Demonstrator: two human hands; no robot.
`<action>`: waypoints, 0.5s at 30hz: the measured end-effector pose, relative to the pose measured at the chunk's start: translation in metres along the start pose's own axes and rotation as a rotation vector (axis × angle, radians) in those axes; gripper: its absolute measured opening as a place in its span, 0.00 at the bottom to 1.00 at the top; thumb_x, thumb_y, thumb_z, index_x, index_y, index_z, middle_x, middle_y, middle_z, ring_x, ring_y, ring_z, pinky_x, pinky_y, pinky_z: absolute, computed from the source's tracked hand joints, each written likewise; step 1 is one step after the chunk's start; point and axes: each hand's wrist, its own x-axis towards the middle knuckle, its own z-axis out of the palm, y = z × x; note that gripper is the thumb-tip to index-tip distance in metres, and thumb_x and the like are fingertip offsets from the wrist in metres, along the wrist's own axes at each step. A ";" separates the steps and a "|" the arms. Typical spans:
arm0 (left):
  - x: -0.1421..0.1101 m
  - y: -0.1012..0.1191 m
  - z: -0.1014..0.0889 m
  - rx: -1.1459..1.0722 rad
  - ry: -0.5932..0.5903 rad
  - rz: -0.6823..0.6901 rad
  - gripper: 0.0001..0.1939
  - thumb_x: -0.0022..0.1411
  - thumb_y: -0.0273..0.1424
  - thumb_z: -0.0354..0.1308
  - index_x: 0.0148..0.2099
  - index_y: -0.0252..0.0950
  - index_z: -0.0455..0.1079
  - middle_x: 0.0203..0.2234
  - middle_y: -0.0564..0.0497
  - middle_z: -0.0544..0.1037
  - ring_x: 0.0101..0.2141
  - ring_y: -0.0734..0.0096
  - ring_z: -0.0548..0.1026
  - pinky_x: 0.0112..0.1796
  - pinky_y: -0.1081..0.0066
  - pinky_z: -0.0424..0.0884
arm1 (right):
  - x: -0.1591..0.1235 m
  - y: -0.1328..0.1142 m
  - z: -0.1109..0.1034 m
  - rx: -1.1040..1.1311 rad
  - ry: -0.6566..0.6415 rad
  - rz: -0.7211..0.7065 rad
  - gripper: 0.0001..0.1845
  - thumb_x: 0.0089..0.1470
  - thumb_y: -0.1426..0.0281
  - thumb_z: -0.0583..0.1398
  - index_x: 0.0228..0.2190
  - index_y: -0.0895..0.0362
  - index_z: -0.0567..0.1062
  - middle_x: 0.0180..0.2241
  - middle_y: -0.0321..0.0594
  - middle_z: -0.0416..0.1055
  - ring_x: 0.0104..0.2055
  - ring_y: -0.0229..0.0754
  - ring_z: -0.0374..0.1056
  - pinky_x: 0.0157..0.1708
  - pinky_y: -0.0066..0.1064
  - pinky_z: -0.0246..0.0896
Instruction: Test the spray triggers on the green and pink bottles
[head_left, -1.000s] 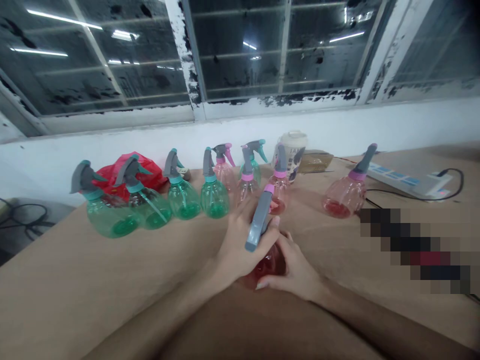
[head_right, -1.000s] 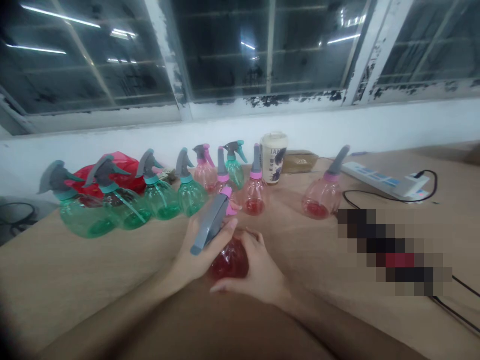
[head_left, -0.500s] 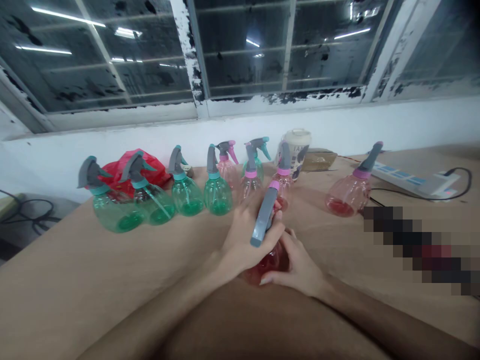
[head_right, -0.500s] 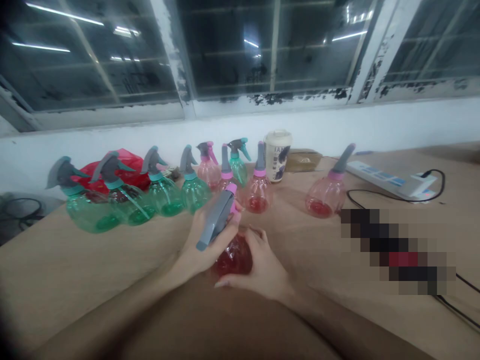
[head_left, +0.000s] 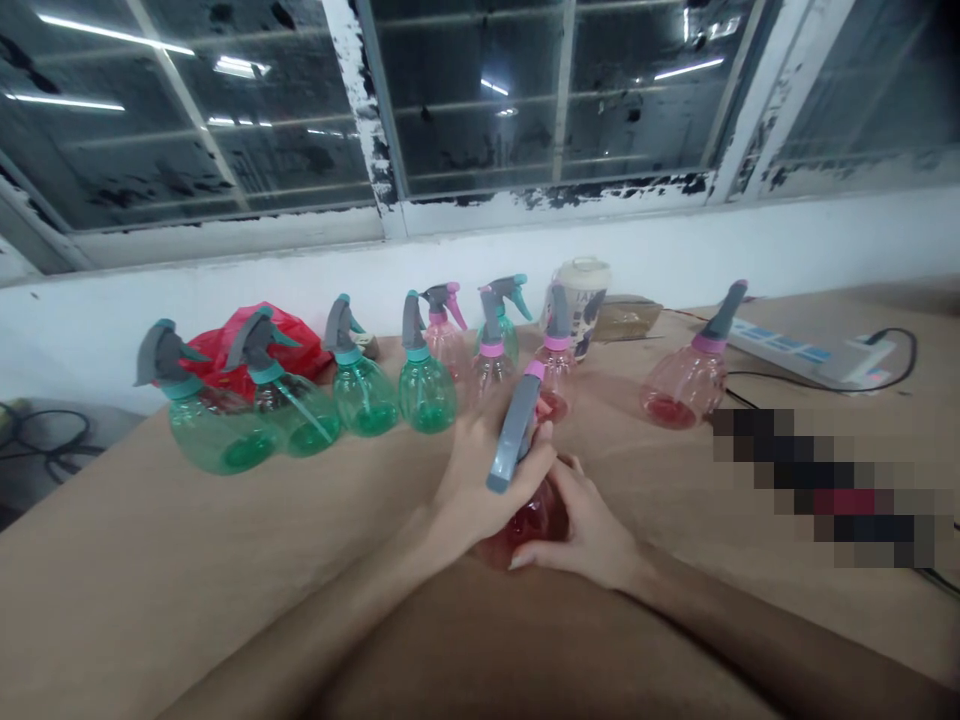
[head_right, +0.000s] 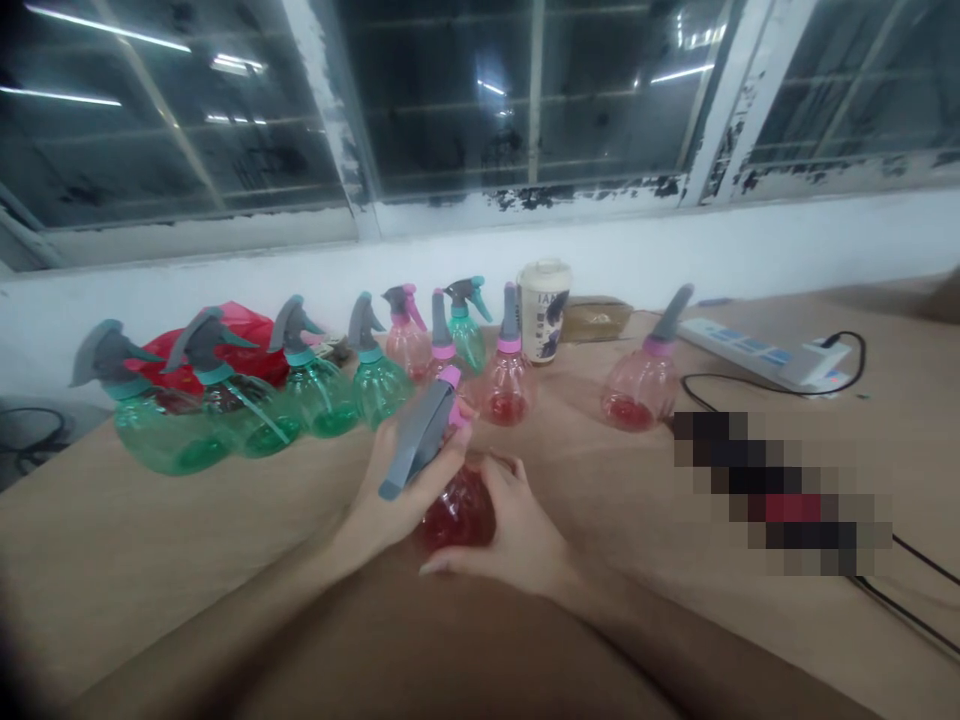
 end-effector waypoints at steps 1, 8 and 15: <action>0.000 -0.001 0.000 -0.003 0.007 0.002 0.04 0.58 0.27 0.52 0.37 0.38 0.65 0.29 0.52 0.73 0.28 0.71 0.72 0.31 0.68 0.70 | 0.000 0.000 0.000 0.001 0.001 0.005 0.43 0.35 0.48 0.68 0.51 0.53 0.65 0.53 0.47 0.65 0.55 0.58 0.56 0.55 0.56 0.51; -0.002 -0.002 0.001 -0.018 0.026 -0.011 0.04 0.58 0.27 0.53 0.37 0.38 0.65 0.30 0.51 0.73 0.32 0.67 0.73 0.33 0.66 0.71 | -0.001 0.000 -0.001 0.001 -0.002 0.007 0.42 0.36 0.47 0.67 0.51 0.53 0.65 0.48 0.46 0.66 0.51 0.57 0.58 0.50 0.54 0.56; -0.003 -0.002 0.002 -0.036 0.039 -0.020 0.02 0.58 0.27 0.53 0.36 0.38 0.65 0.28 0.52 0.72 0.31 0.67 0.73 0.33 0.67 0.70 | -0.001 -0.001 -0.001 -0.007 0.002 0.008 0.43 0.36 0.48 0.67 0.51 0.54 0.65 0.49 0.47 0.66 0.52 0.57 0.58 0.51 0.53 0.56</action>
